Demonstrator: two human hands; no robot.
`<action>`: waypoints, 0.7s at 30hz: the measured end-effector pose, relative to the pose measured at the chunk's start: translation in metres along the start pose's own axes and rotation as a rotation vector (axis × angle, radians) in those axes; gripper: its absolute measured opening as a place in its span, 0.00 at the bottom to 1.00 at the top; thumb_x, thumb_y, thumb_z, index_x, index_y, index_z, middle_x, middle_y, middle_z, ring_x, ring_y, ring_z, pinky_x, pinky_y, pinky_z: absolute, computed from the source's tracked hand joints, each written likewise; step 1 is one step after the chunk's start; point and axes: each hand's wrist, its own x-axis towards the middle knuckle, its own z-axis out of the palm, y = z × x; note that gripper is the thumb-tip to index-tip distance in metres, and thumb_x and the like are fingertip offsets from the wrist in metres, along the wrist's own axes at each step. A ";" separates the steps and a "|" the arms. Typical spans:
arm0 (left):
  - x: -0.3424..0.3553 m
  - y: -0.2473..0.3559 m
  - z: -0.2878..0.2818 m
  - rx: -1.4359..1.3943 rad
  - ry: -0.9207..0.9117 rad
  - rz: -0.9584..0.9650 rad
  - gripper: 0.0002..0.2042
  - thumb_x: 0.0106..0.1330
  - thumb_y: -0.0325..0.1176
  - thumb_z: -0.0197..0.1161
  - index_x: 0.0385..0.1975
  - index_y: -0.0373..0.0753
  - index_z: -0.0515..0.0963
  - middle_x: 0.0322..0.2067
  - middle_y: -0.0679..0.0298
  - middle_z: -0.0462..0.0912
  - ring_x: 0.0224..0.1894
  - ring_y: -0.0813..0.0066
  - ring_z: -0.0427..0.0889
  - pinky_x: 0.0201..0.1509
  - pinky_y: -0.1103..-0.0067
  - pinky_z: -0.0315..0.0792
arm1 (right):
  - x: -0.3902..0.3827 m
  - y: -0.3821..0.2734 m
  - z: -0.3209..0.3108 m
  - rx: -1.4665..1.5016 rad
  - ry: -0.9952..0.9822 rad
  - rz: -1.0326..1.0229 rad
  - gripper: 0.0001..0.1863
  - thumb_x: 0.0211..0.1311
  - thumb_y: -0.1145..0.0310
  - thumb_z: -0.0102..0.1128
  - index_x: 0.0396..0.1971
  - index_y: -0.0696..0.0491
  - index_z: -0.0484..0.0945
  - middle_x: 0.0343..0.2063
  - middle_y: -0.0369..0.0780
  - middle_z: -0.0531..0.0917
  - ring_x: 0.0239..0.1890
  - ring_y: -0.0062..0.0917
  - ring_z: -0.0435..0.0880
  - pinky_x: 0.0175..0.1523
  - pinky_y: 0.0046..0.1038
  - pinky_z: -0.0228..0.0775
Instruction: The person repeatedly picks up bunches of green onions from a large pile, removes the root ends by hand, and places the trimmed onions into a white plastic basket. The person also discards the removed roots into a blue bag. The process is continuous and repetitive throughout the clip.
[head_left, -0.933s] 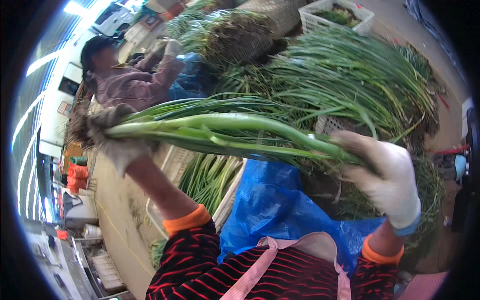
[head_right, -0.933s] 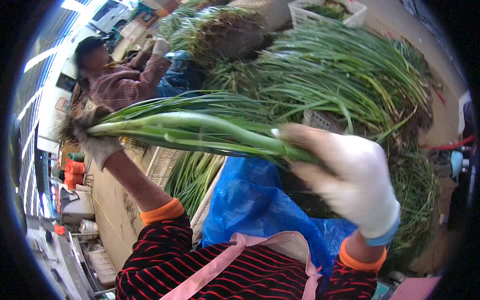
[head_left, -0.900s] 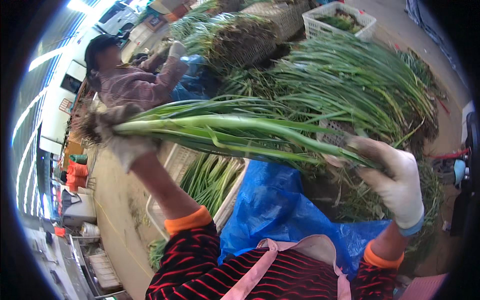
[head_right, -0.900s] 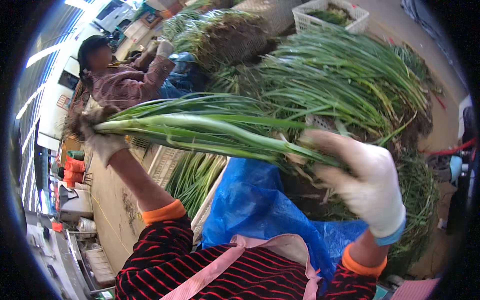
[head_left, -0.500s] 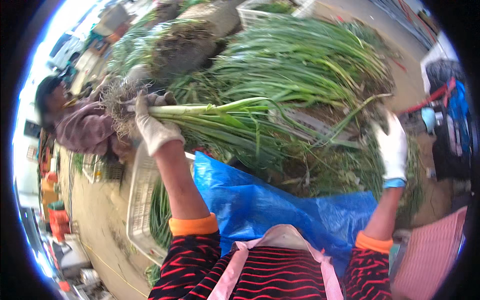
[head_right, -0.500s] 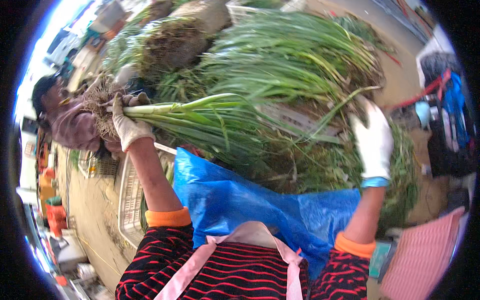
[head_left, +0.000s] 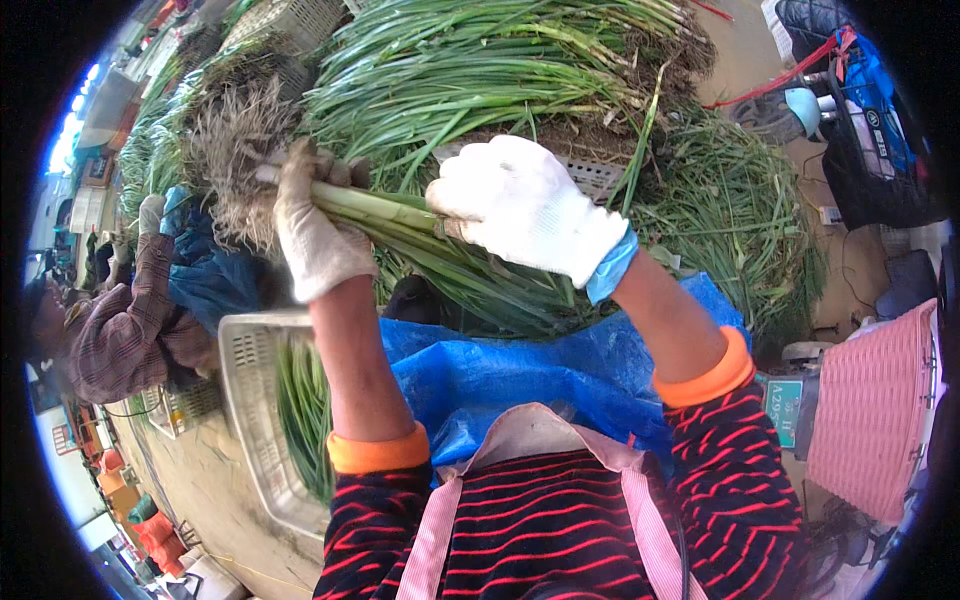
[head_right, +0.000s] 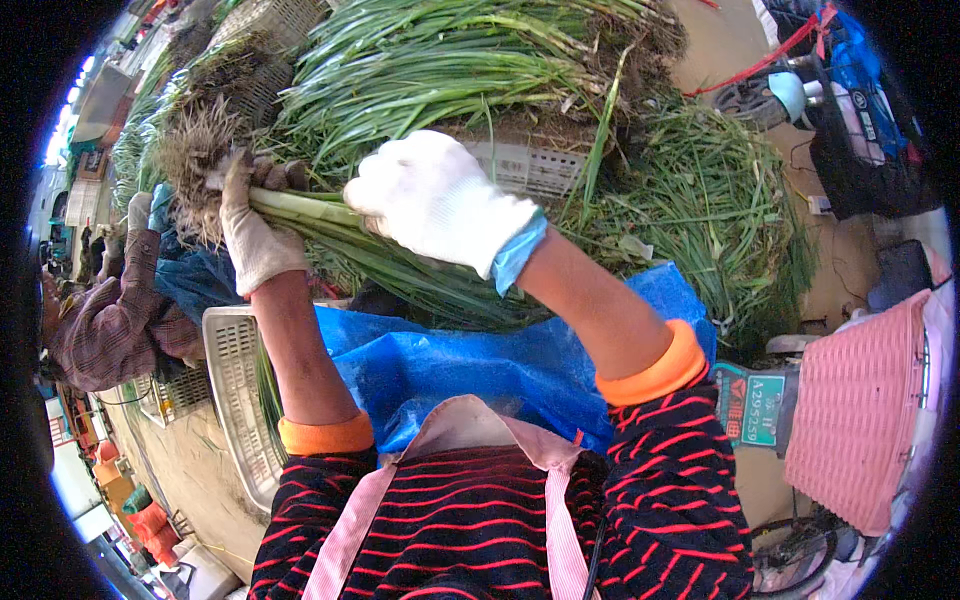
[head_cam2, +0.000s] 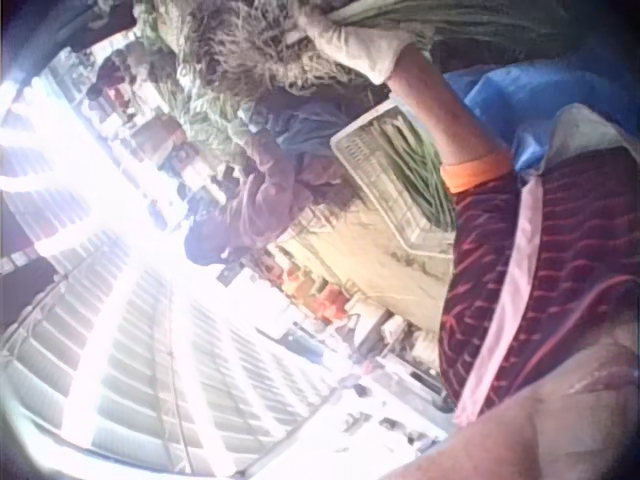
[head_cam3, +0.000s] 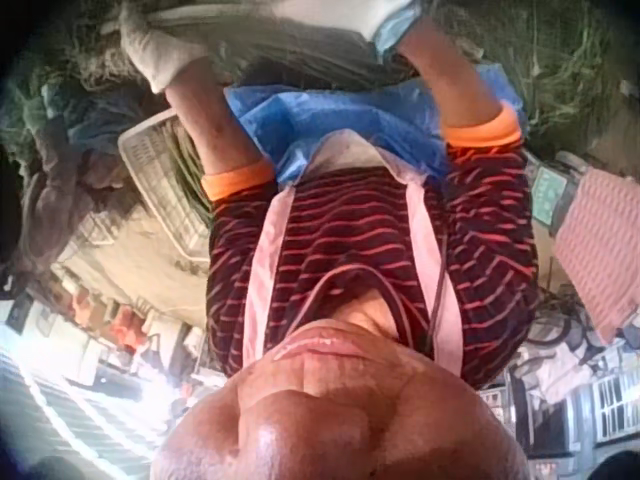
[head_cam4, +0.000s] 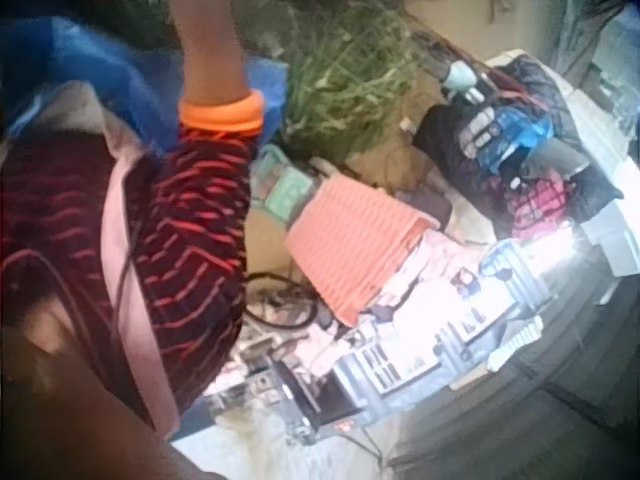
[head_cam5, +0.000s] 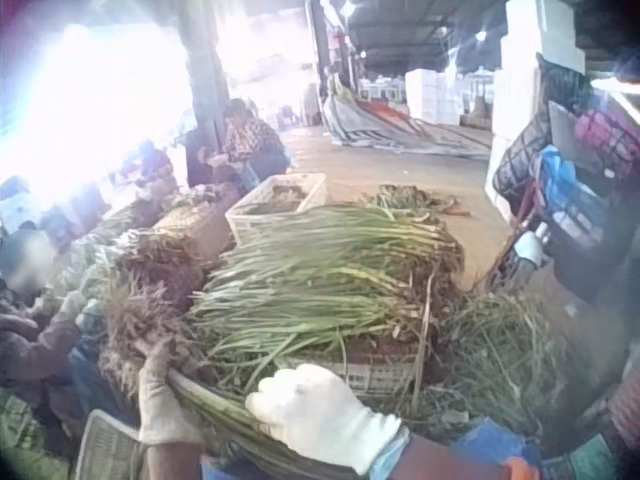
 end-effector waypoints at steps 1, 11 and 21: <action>0.000 -0.004 0.001 0.032 -0.014 -0.008 0.07 0.61 0.34 0.64 0.32 0.40 0.74 0.24 0.70 0.72 0.25 0.78 0.71 0.40 0.74 0.75 | 0.000 0.002 0.001 -0.009 -0.026 -0.025 0.11 0.47 0.62 0.62 0.31 0.50 0.79 0.25 0.37 0.78 0.34 0.32 0.79 0.41 0.35 0.70; 0.002 -0.046 -0.006 0.229 -0.137 -0.273 0.08 0.61 0.36 0.64 0.32 0.42 0.75 0.25 0.70 0.74 0.27 0.77 0.74 0.37 0.73 0.77 | 0.005 0.093 -0.070 0.877 0.425 0.042 0.05 0.60 0.73 0.55 0.34 0.57 0.76 0.29 0.35 0.77 0.32 0.21 0.76 0.37 0.22 0.70; 0.056 -0.035 -0.045 -0.119 -0.041 -0.181 0.09 0.60 0.37 0.65 0.34 0.42 0.73 0.26 0.68 0.74 0.26 0.75 0.72 0.40 0.69 0.77 | -0.112 0.117 -0.062 0.051 -0.252 0.837 0.22 0.56 0.59 0.61 0.50 0.50 0.76 0.44 0.41 0.82 0.43 0.34 0.82 0.51 0.30 0.72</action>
